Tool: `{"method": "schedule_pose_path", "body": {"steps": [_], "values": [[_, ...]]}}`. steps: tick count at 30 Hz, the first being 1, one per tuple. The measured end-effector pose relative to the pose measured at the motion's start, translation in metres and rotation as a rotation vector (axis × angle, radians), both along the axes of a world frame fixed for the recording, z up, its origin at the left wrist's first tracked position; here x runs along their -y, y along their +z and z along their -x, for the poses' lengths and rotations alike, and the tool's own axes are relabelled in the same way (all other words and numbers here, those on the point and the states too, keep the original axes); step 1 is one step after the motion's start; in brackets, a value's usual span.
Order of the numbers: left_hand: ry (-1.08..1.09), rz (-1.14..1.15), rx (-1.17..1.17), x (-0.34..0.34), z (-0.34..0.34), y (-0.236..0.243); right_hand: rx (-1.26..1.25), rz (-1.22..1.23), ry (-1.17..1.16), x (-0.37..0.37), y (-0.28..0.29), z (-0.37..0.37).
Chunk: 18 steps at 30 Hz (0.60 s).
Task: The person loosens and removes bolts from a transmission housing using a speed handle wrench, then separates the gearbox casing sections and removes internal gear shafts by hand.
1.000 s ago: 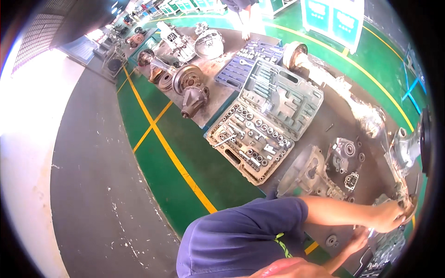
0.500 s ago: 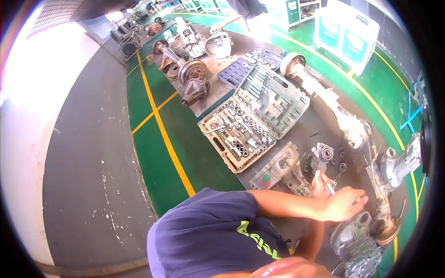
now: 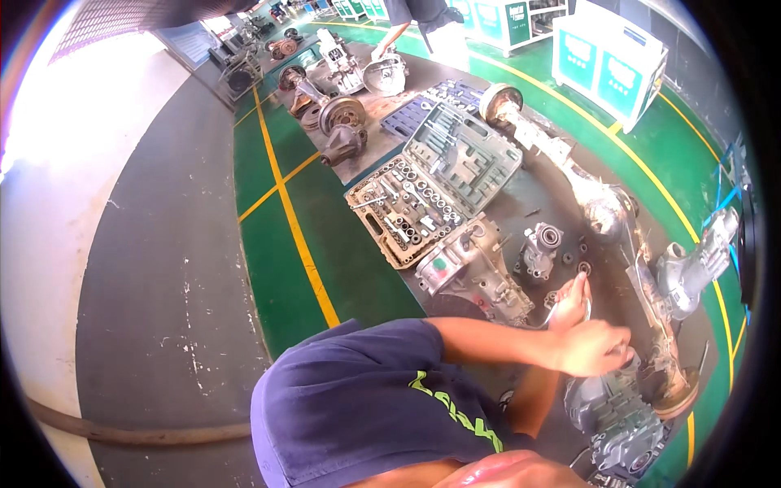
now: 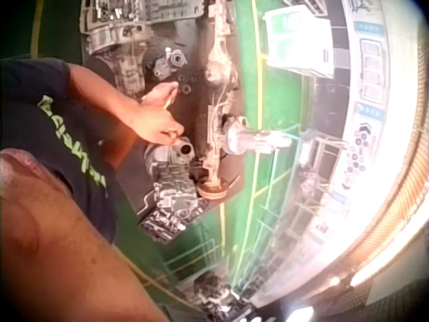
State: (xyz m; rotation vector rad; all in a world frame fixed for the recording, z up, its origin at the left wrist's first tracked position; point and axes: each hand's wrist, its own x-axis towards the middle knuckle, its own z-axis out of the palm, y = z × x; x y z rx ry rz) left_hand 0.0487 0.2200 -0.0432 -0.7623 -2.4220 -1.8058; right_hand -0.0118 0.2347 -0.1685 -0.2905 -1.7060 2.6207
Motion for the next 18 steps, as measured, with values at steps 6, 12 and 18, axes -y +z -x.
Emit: {"method": "schedule_pose_path", "body": {"steps": [6,12,18], "values": [[-0.043,0.064,-0.041,0.006,-0.022,0.011,-0.116,0.038,-0.023,-0.03,-0.019,-0.012],[0.088,-0.421,0.264,0.069,0.013,0.008,-0.54,-0.486,-0.237,-0.033,-0.039,-0.043],[0.11,-0.21,-0.018,0.066,0.003,-0.005,-0.458,-0.467,-0.071,-0.061,-0.049,-0.079]]}}
